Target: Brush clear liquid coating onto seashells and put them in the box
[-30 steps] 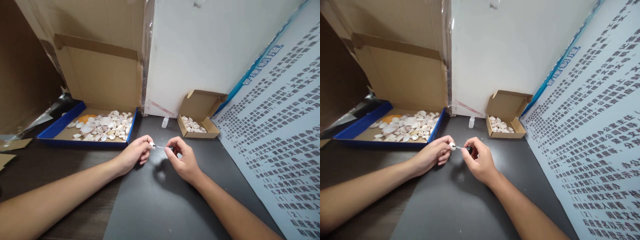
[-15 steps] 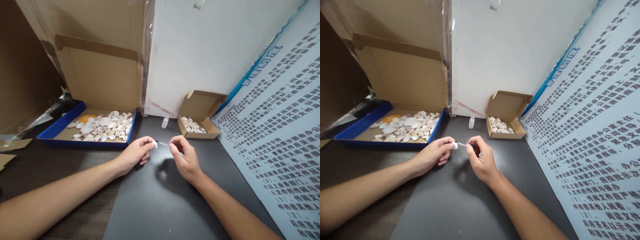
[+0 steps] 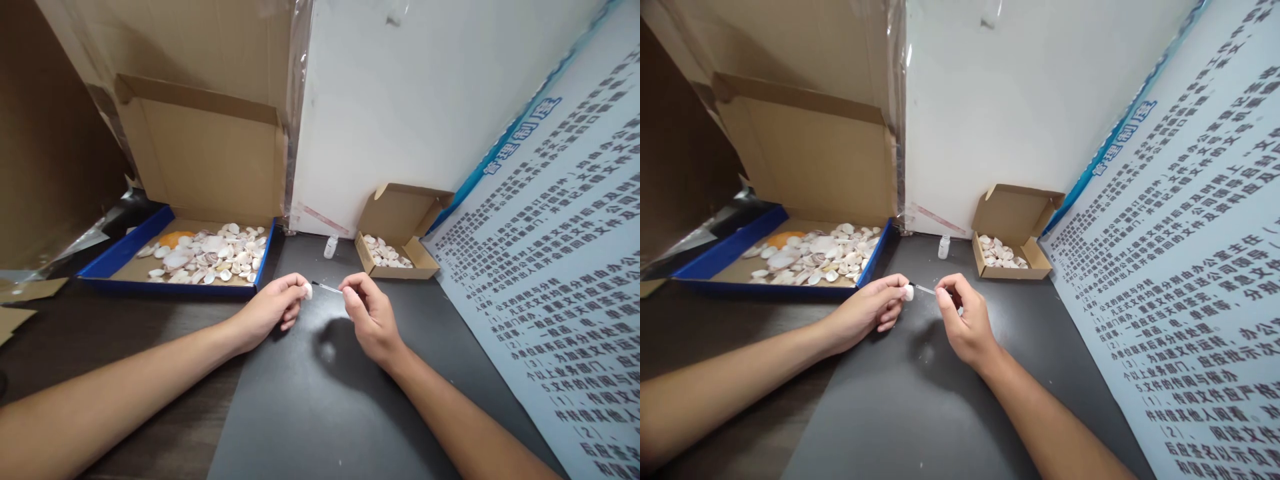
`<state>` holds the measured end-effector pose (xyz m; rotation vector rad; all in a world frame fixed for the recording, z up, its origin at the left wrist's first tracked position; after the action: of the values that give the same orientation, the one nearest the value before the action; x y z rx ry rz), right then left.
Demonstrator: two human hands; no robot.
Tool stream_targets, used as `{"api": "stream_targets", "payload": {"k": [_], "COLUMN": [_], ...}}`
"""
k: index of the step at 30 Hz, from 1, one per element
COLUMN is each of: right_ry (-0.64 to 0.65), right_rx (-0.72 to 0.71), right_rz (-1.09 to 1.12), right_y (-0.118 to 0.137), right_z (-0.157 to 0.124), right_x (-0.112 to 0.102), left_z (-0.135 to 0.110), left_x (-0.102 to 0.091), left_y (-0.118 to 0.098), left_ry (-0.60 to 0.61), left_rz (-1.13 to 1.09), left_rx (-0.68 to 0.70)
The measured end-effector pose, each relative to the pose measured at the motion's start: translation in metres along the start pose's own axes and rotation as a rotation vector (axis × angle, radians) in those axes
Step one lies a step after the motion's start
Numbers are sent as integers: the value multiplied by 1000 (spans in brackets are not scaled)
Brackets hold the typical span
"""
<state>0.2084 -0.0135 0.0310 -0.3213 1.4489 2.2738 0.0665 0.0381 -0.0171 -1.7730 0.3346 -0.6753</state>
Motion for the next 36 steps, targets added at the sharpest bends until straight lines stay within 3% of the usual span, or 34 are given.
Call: {"api": "stream_targets", "payload": {"k": [5, 11, 23, 31, 36], "right_ry": [-27, 2, 79, 10, 32], "right_rx": [-12, 34, 106, 28, 15], "right_rz": [-71, -4, -36, -52, -113], "right_y": [1, -6, -18, -9, -8], "right_z": [0, 1, 0, -1, 2], "right_x": [0, 0, 9, 8, 8], "left_z": [1, -1, 2, -6, -3], "left_x": [0, 3, 5, 23, 34], "left_y": [0, -5, 1, 1, 2], "left_ry": [2, 25, 205, 355, 402], "left_rz": [-1, 1, 70, 66, -10], "left_rx": [9, 31, -2, -56, -78]}}
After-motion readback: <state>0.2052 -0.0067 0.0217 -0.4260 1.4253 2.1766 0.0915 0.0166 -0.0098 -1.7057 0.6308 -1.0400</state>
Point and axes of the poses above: each hand's wrist, its own z-axis towards the middle knuckle, its own x-axis out of the palm, y = z × x, the point moved 7 cm from there along z, towards the middle knuckle, and after that the axes turned 2 degrees about -z, right-handed, at the moved point
